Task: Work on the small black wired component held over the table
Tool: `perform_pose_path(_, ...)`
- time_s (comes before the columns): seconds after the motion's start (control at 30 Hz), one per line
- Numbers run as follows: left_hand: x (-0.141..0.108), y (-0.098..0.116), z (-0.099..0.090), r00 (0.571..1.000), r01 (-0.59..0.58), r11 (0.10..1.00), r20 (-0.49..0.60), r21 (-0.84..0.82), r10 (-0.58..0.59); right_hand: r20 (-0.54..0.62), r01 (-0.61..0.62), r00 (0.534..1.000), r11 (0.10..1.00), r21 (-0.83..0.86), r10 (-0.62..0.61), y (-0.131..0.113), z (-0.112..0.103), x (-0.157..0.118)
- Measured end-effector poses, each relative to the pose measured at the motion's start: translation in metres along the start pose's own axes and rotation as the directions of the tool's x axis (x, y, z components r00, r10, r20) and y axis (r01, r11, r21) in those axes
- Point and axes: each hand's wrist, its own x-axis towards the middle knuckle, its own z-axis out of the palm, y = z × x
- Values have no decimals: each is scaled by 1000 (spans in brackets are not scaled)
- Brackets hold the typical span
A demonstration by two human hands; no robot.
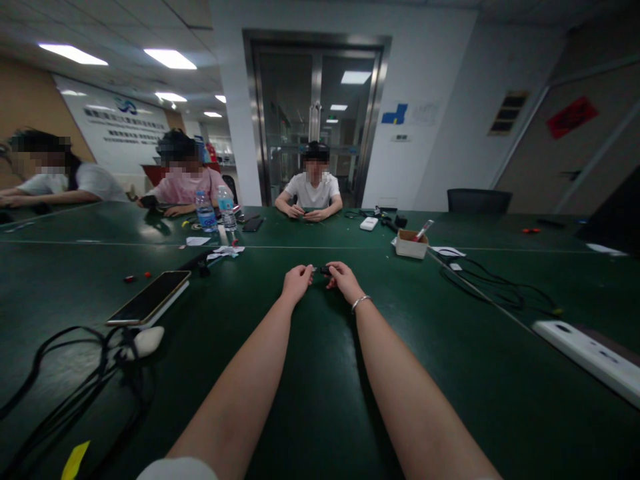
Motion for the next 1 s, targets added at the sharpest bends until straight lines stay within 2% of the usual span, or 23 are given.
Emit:
perform_pose_path(0.13,3,-2,-2,996,50,997,-65,-62,-54,-38,3,999,998,57,0,2,-1,1)
perform_pose_path(0.37,-1,-2,1,998,-42,997,53,62,39,68,54,996,997,-54,-50,5,0,2)
perform_pose_path(0.7,0,-1,1,996,-58,995,75,81,52,76,67,995,996,-56,-63,3,-3,0)
perform_pose_path(1.0,-1,1,0,995,-28,996,100,80,19,85,42,996,998,-39,-39,2,-3,0)
